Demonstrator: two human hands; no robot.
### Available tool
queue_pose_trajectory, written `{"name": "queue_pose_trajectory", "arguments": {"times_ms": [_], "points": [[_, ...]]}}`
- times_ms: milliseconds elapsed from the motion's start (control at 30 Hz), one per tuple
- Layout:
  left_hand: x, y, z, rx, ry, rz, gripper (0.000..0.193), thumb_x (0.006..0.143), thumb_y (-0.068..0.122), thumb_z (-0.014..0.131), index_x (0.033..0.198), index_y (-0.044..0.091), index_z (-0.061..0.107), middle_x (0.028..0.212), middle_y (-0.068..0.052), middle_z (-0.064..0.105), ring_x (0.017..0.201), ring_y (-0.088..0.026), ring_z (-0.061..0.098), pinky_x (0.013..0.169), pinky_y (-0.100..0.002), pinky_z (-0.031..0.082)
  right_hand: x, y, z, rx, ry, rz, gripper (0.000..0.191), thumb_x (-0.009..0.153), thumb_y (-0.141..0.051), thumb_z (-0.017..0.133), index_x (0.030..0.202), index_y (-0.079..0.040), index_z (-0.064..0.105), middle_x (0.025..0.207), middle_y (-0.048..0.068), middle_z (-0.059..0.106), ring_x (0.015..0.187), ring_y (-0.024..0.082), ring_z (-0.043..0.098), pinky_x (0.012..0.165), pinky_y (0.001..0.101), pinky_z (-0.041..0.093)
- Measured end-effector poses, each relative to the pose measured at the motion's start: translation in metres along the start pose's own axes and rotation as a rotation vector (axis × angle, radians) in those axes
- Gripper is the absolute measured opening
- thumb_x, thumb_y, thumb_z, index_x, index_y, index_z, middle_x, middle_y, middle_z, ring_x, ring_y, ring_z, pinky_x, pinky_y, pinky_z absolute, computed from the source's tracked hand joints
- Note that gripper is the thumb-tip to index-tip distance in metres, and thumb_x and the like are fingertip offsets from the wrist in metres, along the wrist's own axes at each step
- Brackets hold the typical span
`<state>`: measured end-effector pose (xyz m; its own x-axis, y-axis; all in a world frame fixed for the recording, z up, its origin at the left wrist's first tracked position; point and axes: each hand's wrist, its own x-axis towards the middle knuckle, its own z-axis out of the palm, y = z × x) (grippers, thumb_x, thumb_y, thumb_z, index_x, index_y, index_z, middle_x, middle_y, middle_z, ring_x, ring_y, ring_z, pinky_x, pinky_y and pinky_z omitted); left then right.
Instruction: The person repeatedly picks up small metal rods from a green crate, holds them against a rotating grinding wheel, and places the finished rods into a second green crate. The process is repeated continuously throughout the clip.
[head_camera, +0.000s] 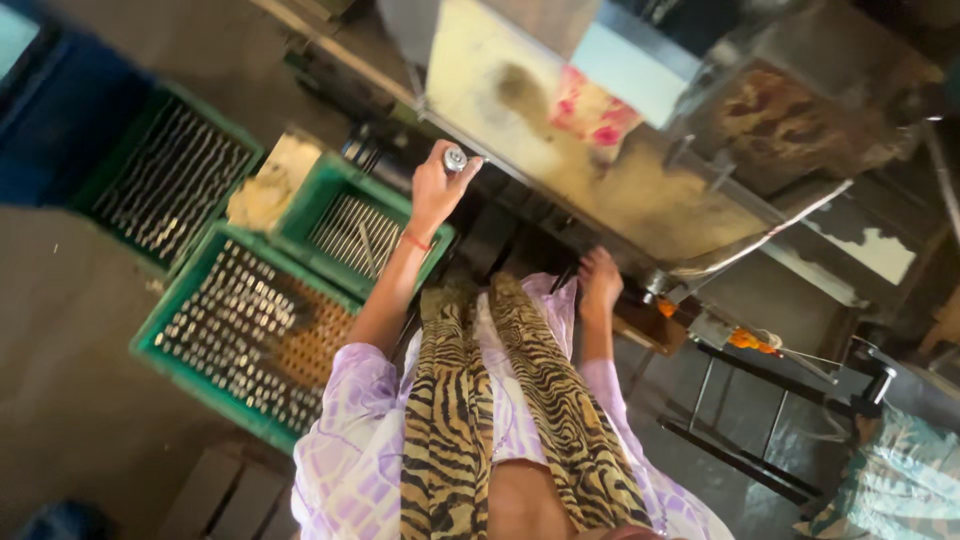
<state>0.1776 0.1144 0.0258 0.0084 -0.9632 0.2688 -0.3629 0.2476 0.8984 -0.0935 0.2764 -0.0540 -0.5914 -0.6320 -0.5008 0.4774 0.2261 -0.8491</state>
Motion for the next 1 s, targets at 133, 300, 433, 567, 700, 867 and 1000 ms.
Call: {"name": "queue_pose_trajectory", "arguments": {"times_ms": [133,300,433,567,700,867,1000], "points": [[-0.033,-0.024,-0.021,-0.381,0.038,-0.202,0.043,0.092,0.026,0.081,0.067,0.008,0.051,0.063,0.008,0.045,0.060,-0.003,0.037,0.049,-0.026,0.031,-0.050,0.015,0.122,-0.172,-0.644,-0.146,0.032,0.106,-0.033,0.059,0.099,-0.003,0.067,0.069,-0.001,0.056,0.054,0.006,0.046,0.048,0.0223,0.036],[-0.061,-0.038,-0.050,-0.587,0.188,-0.391,0.044,0.093,0.023,0.077,0.061,0.012,0.050,0.061,0.010,0.046,0.056,-0.002,0.038,0.048,-0.027,0.028,-0.094,0.032,0.197,-0.217,-0.951,-0.216,0.038,0.109,-0.040,0.055,0.098,-0.004,0.061,0.067,-0.005,0.047,0.053,0.005,0.039,0.046,0.0233,0.029],[-0.077,-0.042,-0.078,-0.533,0.289,-0.360,0.043,0.094,0.023,0.078,0.061,0.012,0.052,0.061,0.010,0.045,0.057,-0.002,0.036,0.049,-0.027,0.026,-0.107,0.050,0.205,-0.193,-0.882,-0.267,0.038,0.111,-0.041,0.053,0.095,-0.007,0.057,0.064,-0.007,0.040,0.051,0.002,0.033,0.045,0.0224,0.026],[-0.095,-0.040,-0.104,-0.250,0.271,-0.155,0.041,0.092,0.027,0.080,0.065,0.010,0.053,0.058,0.009,0.046,0.054,-0.002,0.039,0.047,-0.026,0.032,-0.113,0.060,0.213,-0.418,-0.886,-0.445,0.036,0.114,-0.036,0.051,0.096,-0.006,0.060,0.067,-0.006,0.045,0.054,0.003,0.039,0.047,0.0237,0.030],[-0.103,-0.043,-0.118,0.191,0.324,0.291,0.044,0.087,0.033,0.085,0.068,0.008,0.053,0.059,0.005,0.045,0.065,-0.003,0.039,0.053,-0.030,0.036,-0.123,0.066,0.215,-0.343,-0.828,-0.111,0.030,0.110,-0.032,0.050,0.097,-0.007,0.059,0.061,-0.005,0.046,0.045,0.004,0.038,0.040,0.0237,0.030],[-0.099,-0.053,-0.107,-0.463,0.350,-0.221,0.044,0.092,0.021,0.082,0.065,0.009,0.050,0.061,0.008,0.045,0.059,-0.001,0.039,0.049,-0.027,0.033,-0.135,0.081,0.220,-0.324,-0.891,-0.211,0.029,0.111,-0.032,0.052,0.103,-0.005,0.059,0.064,-0.005,0.045,0.049,0.004,0.040,0.043,0.0239,0.032],[-0.098,-0.060,-0.105,-0.693,0.337,-0.298,0.039,0.096,0.019,0.078,0.068,0.007,0.054,0.066,0.008,0.047,0.062,-0.002,0.039,0.052,-0.027,0.028,-0.137,0.086,0.223,-0.165,-0.851,-0.161,0.032,0.111,-0.036,0.051,0.101,-0.006,0.057,0.061,-0.006,0.039,0.047,0.004,0.035,0.043,0.0246,0.030]]}}
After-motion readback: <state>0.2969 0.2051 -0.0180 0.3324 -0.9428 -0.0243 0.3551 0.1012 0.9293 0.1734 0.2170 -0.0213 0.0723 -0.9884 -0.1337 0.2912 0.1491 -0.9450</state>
